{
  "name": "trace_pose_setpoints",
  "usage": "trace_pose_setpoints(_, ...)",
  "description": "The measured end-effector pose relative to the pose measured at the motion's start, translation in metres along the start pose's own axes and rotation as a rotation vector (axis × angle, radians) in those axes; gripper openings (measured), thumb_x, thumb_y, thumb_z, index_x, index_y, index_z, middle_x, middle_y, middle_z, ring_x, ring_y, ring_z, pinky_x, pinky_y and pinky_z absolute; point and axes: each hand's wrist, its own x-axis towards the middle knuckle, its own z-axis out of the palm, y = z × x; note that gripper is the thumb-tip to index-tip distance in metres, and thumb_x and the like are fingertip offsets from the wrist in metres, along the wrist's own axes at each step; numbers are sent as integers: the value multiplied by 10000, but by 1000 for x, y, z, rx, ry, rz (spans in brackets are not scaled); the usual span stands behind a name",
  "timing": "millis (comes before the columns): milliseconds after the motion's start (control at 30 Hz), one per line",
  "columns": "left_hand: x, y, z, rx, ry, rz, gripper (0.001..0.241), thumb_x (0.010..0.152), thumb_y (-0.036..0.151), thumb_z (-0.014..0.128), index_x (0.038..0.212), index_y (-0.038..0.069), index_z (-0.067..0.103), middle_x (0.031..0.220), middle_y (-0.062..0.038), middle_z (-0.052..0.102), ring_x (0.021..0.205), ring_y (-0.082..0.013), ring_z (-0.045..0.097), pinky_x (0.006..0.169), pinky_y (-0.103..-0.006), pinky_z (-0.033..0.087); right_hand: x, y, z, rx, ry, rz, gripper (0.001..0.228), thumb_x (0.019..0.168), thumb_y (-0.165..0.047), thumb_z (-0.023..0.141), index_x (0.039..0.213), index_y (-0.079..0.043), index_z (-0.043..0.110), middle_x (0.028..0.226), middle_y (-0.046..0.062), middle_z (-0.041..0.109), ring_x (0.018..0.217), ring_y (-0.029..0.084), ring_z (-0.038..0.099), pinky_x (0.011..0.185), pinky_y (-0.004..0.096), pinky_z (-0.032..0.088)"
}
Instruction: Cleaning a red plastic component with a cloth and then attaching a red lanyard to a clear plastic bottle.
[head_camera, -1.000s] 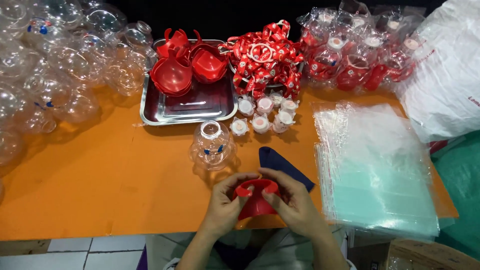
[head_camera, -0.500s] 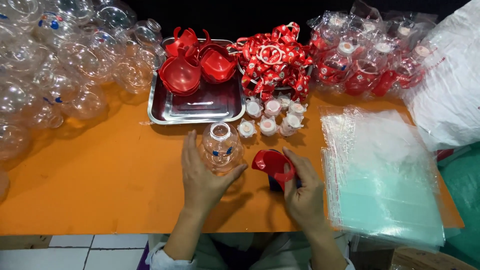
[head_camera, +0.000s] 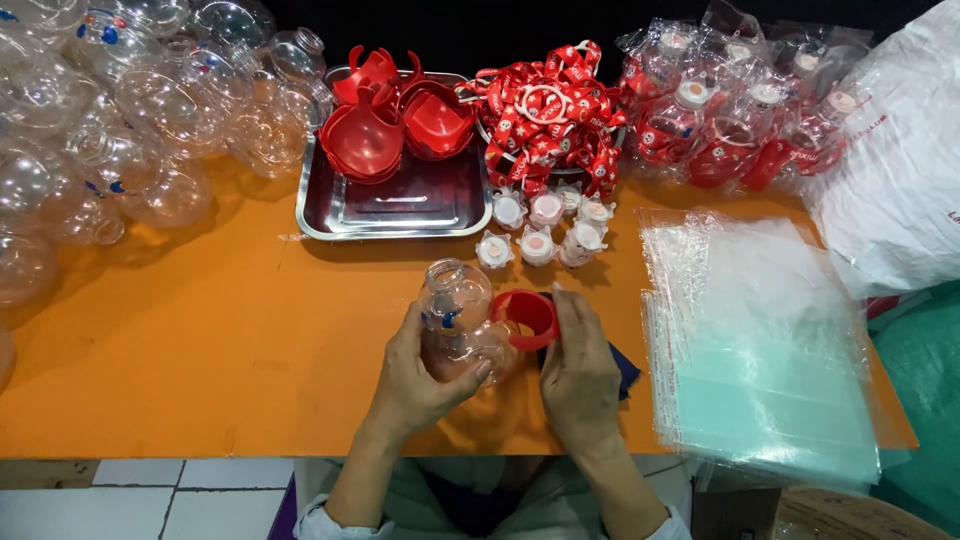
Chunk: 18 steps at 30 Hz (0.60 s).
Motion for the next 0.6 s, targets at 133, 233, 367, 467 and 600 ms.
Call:
trace_pose_setpoints(133, -1, -1, -1, 16, -24, 93, 811, 780, 356, 803, 1429, 20, 452, 1272, -126, 678, 1158, -246, 704, 988, -345, 591, -2, -5, 3, 38, -21, 26, 501, 1006, 4, 492, 1503, -29, 440, 1367, 230, 615, 1229, 378, 636, 981, 431, 580)
trace_pose_setpoints(233, -2, 2, -3, -27, -102, 236, 835, 843, 427, 717, 1471, -28, 406, 1417, -180, 580, 1343, -325, 585, 1130, -413, 487, -3, -7, 3, -39, -76, 30, 589, 936, 32, 553, 1507, -47, 433, 1342, 198, 641, 1159, 353, 646, 908, 419, 589)
trace_pose_setpoints(367, -2, 1, -5, -231, -214, 198, 757, 856, 356, 721, 1440, -24, 426, 1367, -158, 579, 1289, -297, 603, 1077, -380, 530, 0, -9, -3, 33, -134, -4, 578, 923, 60, 537, 1483, -64, 468, 1357, 161, 648, 1158, 334, 644, 931, 410, 575)
trace_pose_setpoints(467, -4, -4, -6, -220, -227, 214, 686, 849, 405, 716, 1363, -1, 511, 1325, -143, 587, 1253, -289, 608, 1056, -381, 530, 2, -6, -5, 85, -166, -48, 505, 949, 28, 545, 1442, -74, 509, 1331, 175, 658, 1136, 356, 645, 939, 426, 569)
trace_pose_setpoints(600, -4, -4, -9, -176, -229, 228, 783, 848, 505, 689, 1408, -8, 498, 1361, -150, 568, 1302, -302, 580, 1125, -416, 473, 1, 0, -3, 115, -177, -104, 463, 913, 4, 625, 1363, -87, 565, 1324, 157, 662, 1025, 318, 662, 832, 390, 586)
